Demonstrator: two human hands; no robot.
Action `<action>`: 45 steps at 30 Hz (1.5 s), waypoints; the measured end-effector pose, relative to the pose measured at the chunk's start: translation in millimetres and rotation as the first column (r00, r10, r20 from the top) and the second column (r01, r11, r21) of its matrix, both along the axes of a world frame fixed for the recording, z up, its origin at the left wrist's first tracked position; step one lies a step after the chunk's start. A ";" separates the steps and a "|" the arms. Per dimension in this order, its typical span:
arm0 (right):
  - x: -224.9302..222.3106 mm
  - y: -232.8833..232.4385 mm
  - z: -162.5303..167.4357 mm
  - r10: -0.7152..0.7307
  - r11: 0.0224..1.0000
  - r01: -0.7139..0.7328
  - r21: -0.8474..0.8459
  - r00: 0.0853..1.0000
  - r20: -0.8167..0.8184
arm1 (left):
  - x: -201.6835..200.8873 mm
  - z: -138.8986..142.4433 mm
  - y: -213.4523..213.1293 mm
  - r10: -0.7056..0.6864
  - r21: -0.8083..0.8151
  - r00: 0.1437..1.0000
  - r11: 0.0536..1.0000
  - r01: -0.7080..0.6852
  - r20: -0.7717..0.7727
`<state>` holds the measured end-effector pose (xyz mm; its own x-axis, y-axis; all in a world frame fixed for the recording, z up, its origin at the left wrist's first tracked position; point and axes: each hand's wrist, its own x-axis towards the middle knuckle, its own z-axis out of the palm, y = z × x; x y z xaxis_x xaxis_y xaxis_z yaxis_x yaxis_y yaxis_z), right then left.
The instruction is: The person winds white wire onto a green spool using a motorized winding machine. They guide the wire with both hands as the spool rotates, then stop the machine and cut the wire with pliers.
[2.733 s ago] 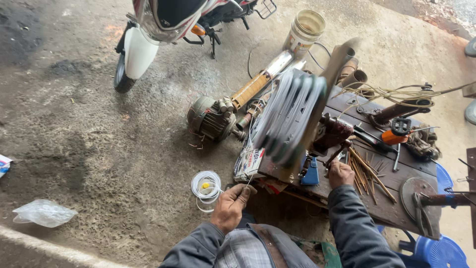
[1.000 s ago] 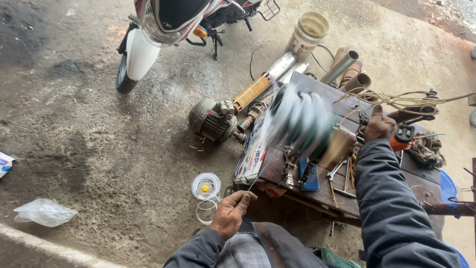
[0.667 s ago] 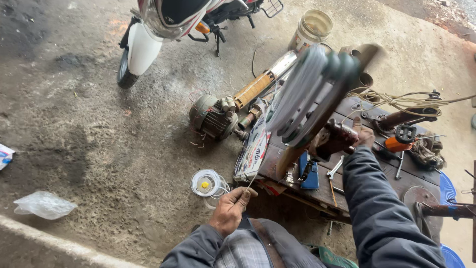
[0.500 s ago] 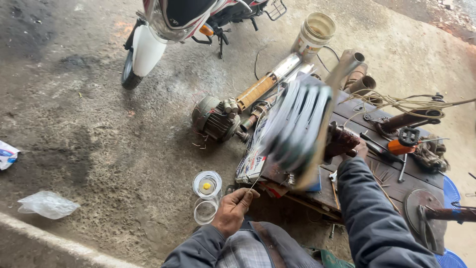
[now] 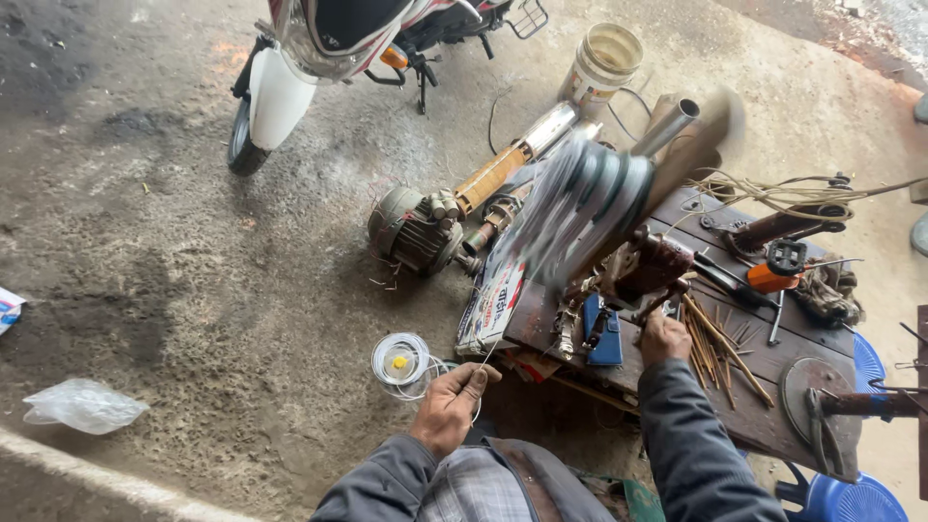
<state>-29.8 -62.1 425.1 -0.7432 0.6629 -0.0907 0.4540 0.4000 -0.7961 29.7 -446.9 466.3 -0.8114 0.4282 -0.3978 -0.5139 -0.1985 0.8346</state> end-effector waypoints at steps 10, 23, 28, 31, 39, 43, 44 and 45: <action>57.1 3.6 17.9 0.017 0.984 -0.019 0.177 1.000 0.012 | 1.7 -0.5 -2.7 -0.019 -0.036 0.999 0.999 0.018 -0.045; 50.0 46.2 68.6 0.045 0.914 0.021 0.405 0.987 -0.153 | 0.5 1.2 -3.5 -0.020 -0.022 0.999 1.000 0.019 -0.033; 11.5 54.0 92.2 0.142 0.824 0.044 0.565 0.949 -0.282 | -2.8 -2.6 -4.9 -0.003 0.001 0.997 1.000 0.003 -0.081; -4.3 66.4 99.6 0.173 0.783 0.070 0.618 0.930 -0.325 | -1.1 -6.0 -4.3 -0.015 0.004 0.999 1.000 0.015 -0.036; -58.4 88.0 110.3 0.040 0.902 0.101 0.419 0.948 -0.315 | -2.7 -16.5 1.3 -0.007 0.023 0.999 1.000 0.009 -0.052; -81.3 83.4 120.4 0.125 0.906 0.031 0.422 0.934 -0.335 | -3.1 -19.9 2.5 -0.002 -0.007 0.995 1.000 0.002 -0.100; -85.7 80.8 121.9 0.144 0.903 0.024 0.428 0.924 -0.355 | -3.2 -20.6 2.7 0.016 0.003 0.974 1.000 -0.016 -0.227; -90.8 76.9 121.9 0.163 0.902 0.016 0.432 0.912 -0.375 | -3.2 -21.3 2.7 0.036 0.013 0.936 0.999 -0.034 -0.350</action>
<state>-120.6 14.8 547.0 -0.7042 0.5127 0.4911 0.0951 0.7536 -0.6504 26.5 -444.2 445.0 -0.9132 0.3990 -0.0830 -0.1823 -0.2177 0.9588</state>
